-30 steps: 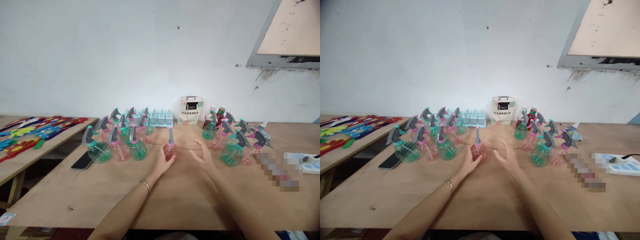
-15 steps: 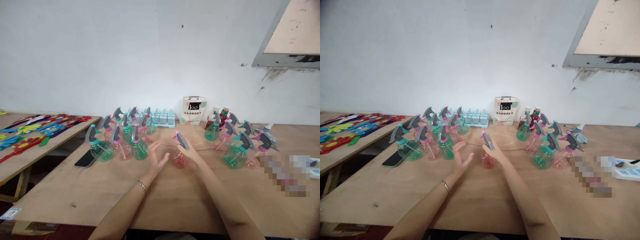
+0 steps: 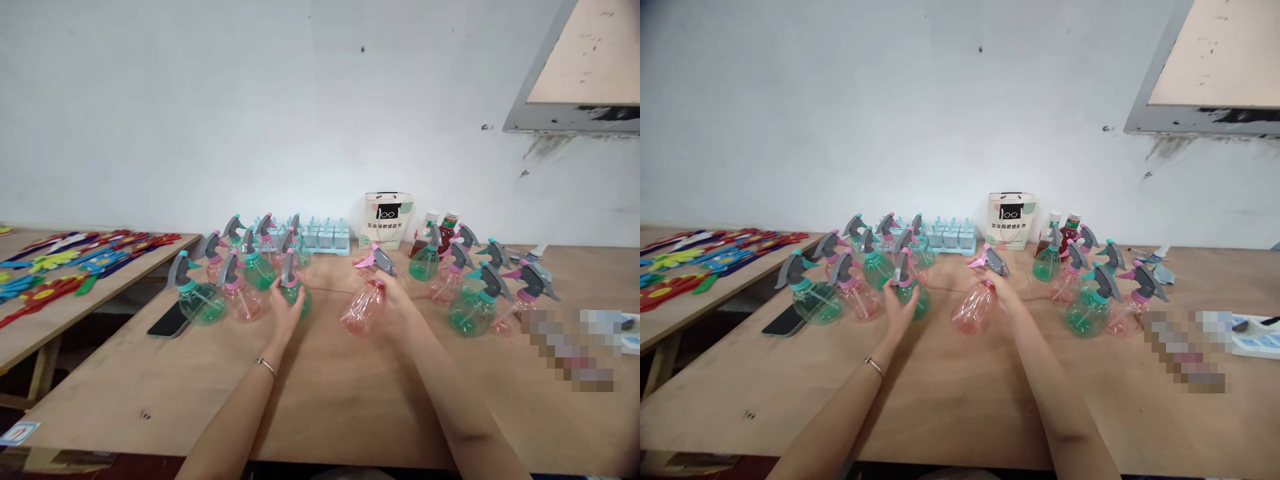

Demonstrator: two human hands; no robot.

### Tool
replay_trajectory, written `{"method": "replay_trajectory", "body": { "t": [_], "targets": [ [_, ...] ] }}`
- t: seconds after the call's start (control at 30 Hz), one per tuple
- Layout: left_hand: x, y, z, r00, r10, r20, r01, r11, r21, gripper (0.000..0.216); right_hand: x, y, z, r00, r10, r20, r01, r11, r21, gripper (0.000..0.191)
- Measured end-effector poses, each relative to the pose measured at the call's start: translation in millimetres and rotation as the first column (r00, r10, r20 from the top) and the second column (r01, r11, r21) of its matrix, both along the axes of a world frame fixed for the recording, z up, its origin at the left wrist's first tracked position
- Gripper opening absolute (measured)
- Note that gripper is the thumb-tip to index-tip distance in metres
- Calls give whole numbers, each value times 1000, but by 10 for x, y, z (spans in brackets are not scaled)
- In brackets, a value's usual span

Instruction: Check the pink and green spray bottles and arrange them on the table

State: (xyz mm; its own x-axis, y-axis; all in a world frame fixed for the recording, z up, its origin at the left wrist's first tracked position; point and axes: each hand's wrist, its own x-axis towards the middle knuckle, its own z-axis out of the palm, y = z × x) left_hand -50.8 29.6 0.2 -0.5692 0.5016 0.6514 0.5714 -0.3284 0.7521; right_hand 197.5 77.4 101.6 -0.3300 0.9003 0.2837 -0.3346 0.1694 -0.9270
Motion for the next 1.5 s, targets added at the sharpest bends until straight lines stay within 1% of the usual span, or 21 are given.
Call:
{"method": "replay_trajectory", "body": {
  "t": [0.07, 0.13, 0.2, 0.27, 0.33, 0.47, 0.57, 0.7, 0.77, 0.83, 0.9, 0.97, 1.03, 1.1, 1.17, 1.23, 1.33, 1.5],
  "targets": [
    [134, -29, -53, 993, -108, -48, 106, 994, -35, 53, 28, 33, 75, 996, 66, -61, -70, 996, -50, 42],
    [241, -65, -80, 974, -200, -107, 192, 978, -81, 48, 43, 50, 131, 989, 125, -80, -130, 990, -55, 45],
    [301, -93, -89, 955, -255, -148, 238, 963, -124, 43, 31, 39, 169, 985, 164, -60, -167, 985, -51, 45],
    [313, -106, -90, 947, -274, -165, 249, 956, -154, 40, -7, -3, 196, 984, 176, -15, -176, 983, -53, 43],
    [297, -106, -91, 947, -269, -178, 240, 956, -168, 40, -55, -62, 223, 988, 157, -4, -157, 986, -46, 37],
    [267, -100, -95, 950, -223, -217, 187, 967, -175, 40, -122, -155, 268, 991, 94, -91, -99, 994, -52, 20],
    [267, -103, -91, 946, -192, -261, 152, 974, -166, 40, -132, -155, 257, 994, 85, -63, -90, 992, -86, 21],
    [261, -102, -82, 939, -167, -299, 126, 980, -151, 39, -122, -102, 202, 993, 114, -23, -116, 991, -70, 28],
    [256, -98, -79, 939, -164, -302, 126, 982, -141, 38, -117, -88, 181, 994, 104, -35, -106, 991, -79, 24],
    [254, -94, -77, 939, -167, -300, 131, 982, -135, 38, -117, -88, 167, 996, 85, -31, -88, 990, -111, 17],
    [255, -93, -78, 942, -163, -292, 127, 982, -139, 38, -123, -94, 154, 997, 76, -9, -76, 986, -146, 15],
    [257, -92, -83, 946, -155, -286, 115, 982, -151, 39, -137, -101, 145, 995, 101, 12, -97, 982, -160, 20],
    [255, -89, -93, 948, -150, -280, 110, 982, -156, 39, -152, -108, 147, 989, 144, 22, -140, 980, -142, 29],
    [251, -83, -104, 948, -151, -280, 111, 982, -156, 39, -162, -116, 164, 985, 169, 22, -166, 979, -115, 34],
    [247, -77, -114, 949, -150, -279, 110, 982, -153, 38, -163, -123, 187, 989, 148, -11, -149, 984, -96, 32],
    [246, -73, -119, 949, -149, -278, 111, 983, -148, 39, -154, -127, 202, 990, 128, -51, -132, 986, -97, 25],
    [250, -75, -117, 949, -154, -273, 118, 983, -144, 41, -137, -130, 198, 992, 119, -52, -124, 986, -108, 18],
    [250, -87, -110, 948, -165, -272, 127, 980, -150, 43, -141, -148, 196, 992, 121, 26, -119, 991, -68, 35]
  ]
}}
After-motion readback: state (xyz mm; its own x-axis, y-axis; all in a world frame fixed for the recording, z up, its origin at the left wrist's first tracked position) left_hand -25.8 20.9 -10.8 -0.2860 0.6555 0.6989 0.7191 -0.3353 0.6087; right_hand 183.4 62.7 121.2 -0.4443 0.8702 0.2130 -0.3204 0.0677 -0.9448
